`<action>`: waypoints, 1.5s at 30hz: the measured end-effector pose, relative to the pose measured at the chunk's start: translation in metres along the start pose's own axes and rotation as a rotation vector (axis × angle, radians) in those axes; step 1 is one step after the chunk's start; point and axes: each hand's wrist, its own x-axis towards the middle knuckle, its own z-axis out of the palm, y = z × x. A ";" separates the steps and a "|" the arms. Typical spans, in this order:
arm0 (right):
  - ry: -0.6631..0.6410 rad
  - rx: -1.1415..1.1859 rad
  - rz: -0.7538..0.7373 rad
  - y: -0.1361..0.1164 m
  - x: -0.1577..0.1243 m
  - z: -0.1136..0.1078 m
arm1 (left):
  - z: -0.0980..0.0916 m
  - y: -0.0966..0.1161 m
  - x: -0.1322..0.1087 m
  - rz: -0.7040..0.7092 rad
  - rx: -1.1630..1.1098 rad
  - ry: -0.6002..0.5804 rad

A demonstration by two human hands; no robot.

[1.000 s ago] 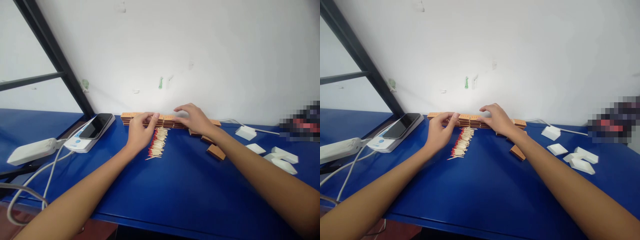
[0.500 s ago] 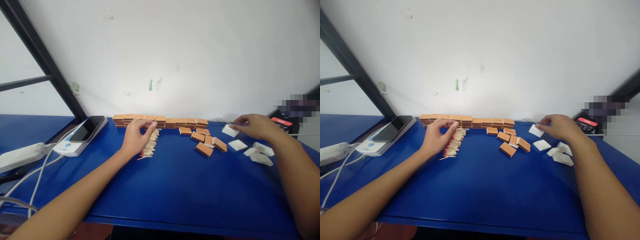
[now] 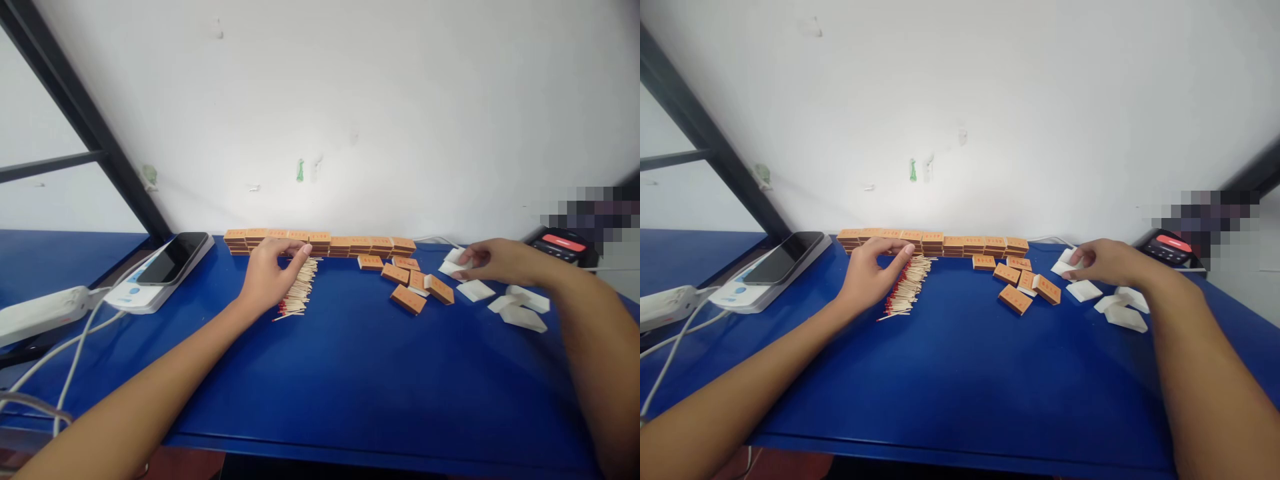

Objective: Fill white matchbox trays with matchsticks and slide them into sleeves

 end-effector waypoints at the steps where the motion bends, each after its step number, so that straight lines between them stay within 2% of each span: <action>1: -0.071 0.005 0.023 -0.002 0.000 0.000 | 0.000 0.000 0.000 0.001 0.001 -0.002; 3: -0.169 0.003 0.053 -0.005 -0.001 -0.002 | 0.000 0.000 0.000 -0.002 0.002 -0.004; 4: -0.172 -0.010 0.056 -0.007 -0.002 -0.002 | -0.001 0.000 0.000 -0.003 0.003 -0.004; 7: -0.158 0.007 -0.013 -0.012 -0.004 -0.004 | -0.004 0.000 0.002 -0.002 -0.004 -0.008; 10: -0.070 0.101 -0.130 -0.028 -0.013 -0.004 | -0.008 0.000 0.004 0.030 -0.035 -0.132; 13: 0.041 0.219 -0.314 -0.070 -0.033 0.001 | -0.011 0.001 0.006 0.099 -0.056 -0.296; 15: 0.037 0.305 -0.495 -0.109 -0.053 0.007 | -0.012 0.001 0.005 0.144 -0.054 -0.362; 18: 0.008 0.222 -0.708 -0.163 -0.078 0.015 | -0.012 0.004 0.002 0.197 -0.081 -0.424; 21: 0.042 0.117 -0.791 -0.193 -0.088 0.019 | -0.012 0.006 0.001 0.206 -0.104 -0.449; 24: 0.117 0.092 -0.839 -0.201 -0.086 0.023 | -0.014 0.003 0.005 0.176 -0.092 -0.442; 26: 0.220 0.156 -0.859 -0.203 -0.089 0.030 | -0.016 -0.001 0.008 0.166 -0.068 -0.407; 28: 0.271 0.257 -0.892 -0.209 -0.098 0.044 | -0.017 -0.007 0.012 0.161 -0.041 -0.376; 29: 0.237 0.302 -0.927 -0.214 -0.104 0.052 | -0.018 -0.010 0.013 0.156 -0.028 -0.363; 31: 0.082 0.336 -0.991 -0.225 -0.116 0.070 | -0.018 -0.014 0.014 0.140 -0.001 -0.339; 36: -0.010 0.324 -0.972 -0.248 -0.123 0.101 | -0.015 -0.013 0.012 0.147 0.054 -0.303; 42: -0.058 0.315 -0.949 -0.245 -0.119 0.102 | -0.013 -0.010 0.009 0.161 0.088 -0.296; 45: -0.022 0.292 -0.933 -0.239 -0.121 0.099 | -0.013 -0.011 0.008 0.154 0.093 -0.297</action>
